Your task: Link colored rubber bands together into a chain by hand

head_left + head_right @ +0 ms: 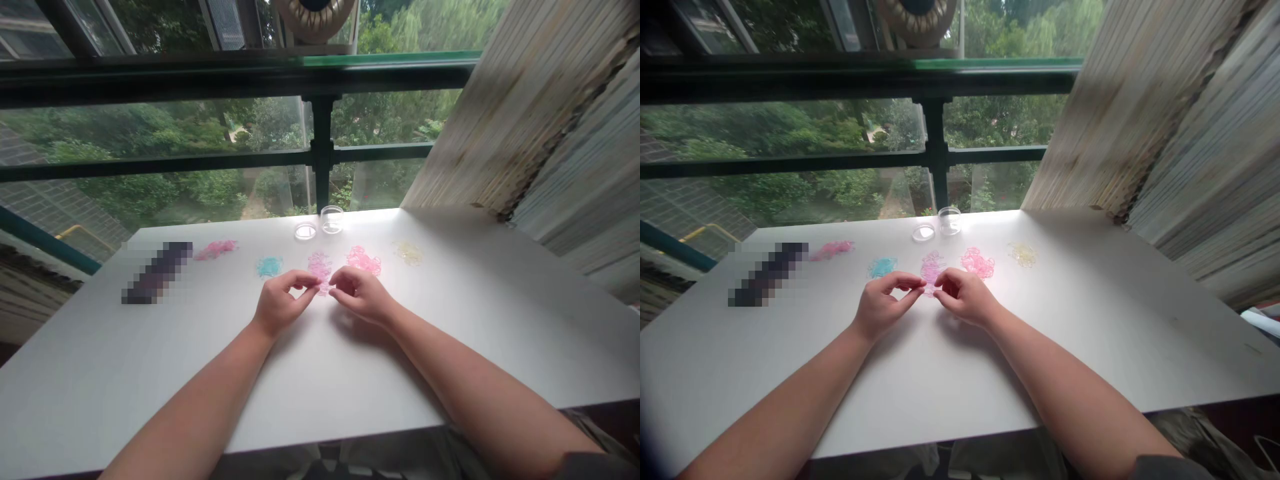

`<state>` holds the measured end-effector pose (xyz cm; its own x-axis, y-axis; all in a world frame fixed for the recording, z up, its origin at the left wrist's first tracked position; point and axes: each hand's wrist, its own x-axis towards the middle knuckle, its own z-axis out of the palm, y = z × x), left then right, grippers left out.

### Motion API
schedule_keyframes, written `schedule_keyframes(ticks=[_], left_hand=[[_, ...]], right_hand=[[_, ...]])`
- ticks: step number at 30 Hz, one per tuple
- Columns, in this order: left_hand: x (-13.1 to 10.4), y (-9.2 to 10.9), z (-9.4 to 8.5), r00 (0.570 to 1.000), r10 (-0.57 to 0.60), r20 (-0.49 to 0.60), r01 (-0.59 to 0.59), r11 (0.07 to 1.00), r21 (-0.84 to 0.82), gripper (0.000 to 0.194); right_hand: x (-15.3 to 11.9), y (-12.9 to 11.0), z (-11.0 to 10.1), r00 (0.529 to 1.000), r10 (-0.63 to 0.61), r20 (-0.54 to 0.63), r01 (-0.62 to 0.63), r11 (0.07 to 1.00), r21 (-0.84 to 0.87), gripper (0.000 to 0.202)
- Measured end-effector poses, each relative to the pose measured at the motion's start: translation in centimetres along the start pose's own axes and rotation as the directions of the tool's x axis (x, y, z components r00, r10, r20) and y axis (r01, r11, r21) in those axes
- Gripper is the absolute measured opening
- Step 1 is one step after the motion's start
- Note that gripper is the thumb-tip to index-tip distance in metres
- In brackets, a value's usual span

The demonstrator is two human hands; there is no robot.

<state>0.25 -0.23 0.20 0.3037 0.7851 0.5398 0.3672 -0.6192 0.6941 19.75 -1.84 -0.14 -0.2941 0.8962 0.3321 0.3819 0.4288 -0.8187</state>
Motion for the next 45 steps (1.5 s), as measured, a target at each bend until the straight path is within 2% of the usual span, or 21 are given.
schedule_keyframes(ticks=[12,20,26,33,45], left_hand=[[-0.41,0.71,0.33,0.997,0.079,0.001,-0.079,0.997,0.001,0.012],[-0.37,0.79,0.3,0.998,0.056,0.008,-0.056,0.998,0.003,0.012],[-0.38,0.66,0.43,0.996,0.002,0.091,-0.003,1.0,0.005,0.02],[-0.36,0.58,0.6,0.99,0.02,0.138,-0.018,1.0,-0.016,0.007],[-0.35,0.59,0.49,0.98,0.008,0.197,-0.011,1.0,0.012,0.006]], right_hand=[[-0.22,-0.49,0.07,0.999,-0.048,0.017,0.047,0.998,0.051,0.006],[-0.19,-0.29,0.05,0.997,-0.081,0.007,0.08,0.996,0.041,0.003],[-0.18,-0.26,0.04,0.992,-0.122,-0.001,0.122,0.992,0.0,0.007],[-0.26,-0.65,0.02,0.989,-0.148,0.007,0.148,0.989,-0.028,0.01],[-0.29,-0.73,0.1,0.99,-0.137,0.033,0.136,0.991,0.011,0.01]])
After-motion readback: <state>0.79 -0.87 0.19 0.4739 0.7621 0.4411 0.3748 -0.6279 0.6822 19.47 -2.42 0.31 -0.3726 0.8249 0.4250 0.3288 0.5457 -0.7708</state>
